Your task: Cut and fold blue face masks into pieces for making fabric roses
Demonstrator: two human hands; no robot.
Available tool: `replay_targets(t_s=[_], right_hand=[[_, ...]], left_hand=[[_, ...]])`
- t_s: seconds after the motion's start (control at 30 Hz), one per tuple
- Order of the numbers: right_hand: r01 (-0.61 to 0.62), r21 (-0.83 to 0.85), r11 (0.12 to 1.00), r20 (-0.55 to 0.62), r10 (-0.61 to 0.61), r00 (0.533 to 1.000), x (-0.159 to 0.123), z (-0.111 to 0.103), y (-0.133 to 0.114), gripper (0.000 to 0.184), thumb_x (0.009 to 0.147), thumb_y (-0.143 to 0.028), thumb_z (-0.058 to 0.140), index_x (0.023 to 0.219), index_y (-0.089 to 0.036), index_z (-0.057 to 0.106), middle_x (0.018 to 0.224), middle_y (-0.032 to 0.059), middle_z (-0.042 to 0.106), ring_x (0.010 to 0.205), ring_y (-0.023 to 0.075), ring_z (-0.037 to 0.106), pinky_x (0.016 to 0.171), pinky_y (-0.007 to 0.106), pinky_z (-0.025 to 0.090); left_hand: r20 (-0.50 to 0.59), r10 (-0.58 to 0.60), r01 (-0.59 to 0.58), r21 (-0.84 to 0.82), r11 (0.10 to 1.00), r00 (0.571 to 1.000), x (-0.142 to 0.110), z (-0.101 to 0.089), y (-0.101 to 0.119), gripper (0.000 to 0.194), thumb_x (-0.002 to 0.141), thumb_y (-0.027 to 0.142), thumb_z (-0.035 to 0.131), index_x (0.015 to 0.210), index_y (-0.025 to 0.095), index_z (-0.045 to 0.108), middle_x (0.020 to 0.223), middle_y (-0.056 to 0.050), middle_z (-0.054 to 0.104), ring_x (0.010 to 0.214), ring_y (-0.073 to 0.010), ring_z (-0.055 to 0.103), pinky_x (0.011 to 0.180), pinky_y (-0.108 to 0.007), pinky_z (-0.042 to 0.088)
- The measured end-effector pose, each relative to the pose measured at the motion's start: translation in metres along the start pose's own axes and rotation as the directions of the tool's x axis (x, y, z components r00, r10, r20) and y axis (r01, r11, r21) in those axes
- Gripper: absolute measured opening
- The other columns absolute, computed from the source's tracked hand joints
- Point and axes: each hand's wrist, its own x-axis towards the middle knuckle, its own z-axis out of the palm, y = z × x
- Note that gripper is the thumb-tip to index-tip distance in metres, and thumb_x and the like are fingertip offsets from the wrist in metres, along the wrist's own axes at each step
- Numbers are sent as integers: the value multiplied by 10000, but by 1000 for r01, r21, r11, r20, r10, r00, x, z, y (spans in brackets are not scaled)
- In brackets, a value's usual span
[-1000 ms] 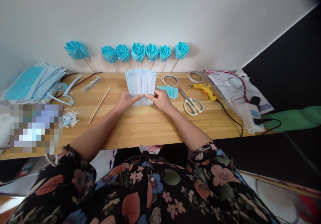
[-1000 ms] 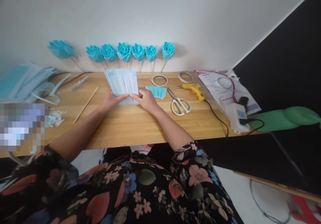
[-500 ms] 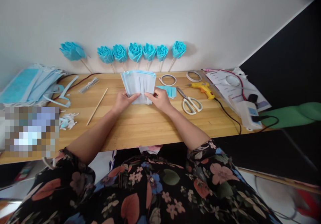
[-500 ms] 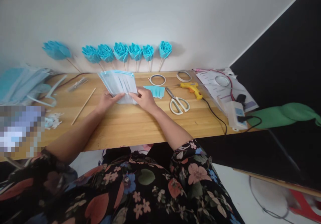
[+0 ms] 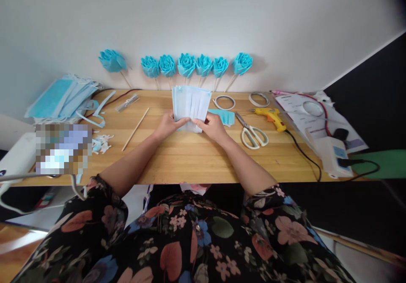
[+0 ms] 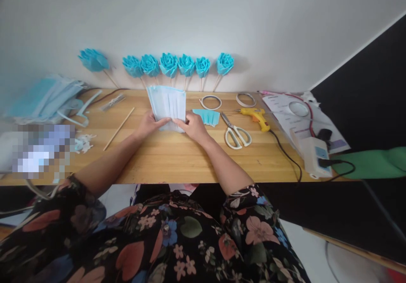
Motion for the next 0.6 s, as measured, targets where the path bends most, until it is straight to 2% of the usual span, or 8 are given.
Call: replay_targets(t_s=[0.13, 0.23, 0.33, 0.47, 0.53, 0.6], right_hand=[[-2, -31, 1000, -19, 1, 1000, 0, 0, 1, 418, 805, -523, 631, 587, -199, 486, 587, -16, 479, 592, 124, 433, 574, 276, 324], [3, -31, 1000, -66, -5, 998, 0, -1, 3, 390, 807, -502, 625, 597, -195, 507, 583, -16, 482, 578, 122, 432, 573, 281, 329], [-10, 23, 1000, -146, 14, 989, -1, -3, 2, 374, 811, -497, 629, 618, -187, 548, 585, -11, 499, 581, 127, 446, 571, 286, 348], [-15, 104, 994, -240, 40, 970, -1, -6, 0, 382, 808, -536, 645, 685, -176, 618, 621, 9, 560, 603, 144, 476, 576, 296, 390], [-17, 102, 995, -238, 41, 970, 0, -6, 0, 375, 809, -537, 648, 718, -173, 643, 639, 16, 586, 617, 151, 491, 587, 300, 407], [-26, 72, 997, -183, 38, 982, 1, -5, 1, 355, 805, -518, 652, 711, -175, 642, 623, 9, 574, 611, 147, 484, 584, 294, 401]], left_hand=[[0, -2, 2, -32, 999, 1000, -2, 2, 1, 522, 660, 573, 798, 912, 126, 705, 940, -120, 757, 984, -302, 708, 842, -378, 578], [-20, 42, -43, -73, 996, 999, -3, 1, 5, 595, 676, 631, 777, 977, 125, 698, 1006, -119, 751, 999, -286, 697, 868, -362, 559], [-50, 89, -96, -155, 983, 995, -2, -1, 7, 664, 762, 745, 640, 1076, 162, 684, 1109, -103, 736, 1053, -262, 679, 886, -348, 541], [-39, -23, 12, -268, 963, 999, 5, -4, 4, 807, 829, 871, 336, 1181, 220, 659, 1071, -79, 743, 975, -234, 709, 781, -342, 555], [-14, -70, 63, -293, 954, 997, 9, -4, 2, 847, 820, 895, 277, 1183, 231, 658, 1035, -70, 750, 959, -233, 719, 759, -343, 558], [0, -73, 69, -332, 941, 997, 10, -4, 2, 857, 817, 899, 275, 1148, 214, 667, 1019, -73, 757, 992, -242, 716, 781, -344, 557]])
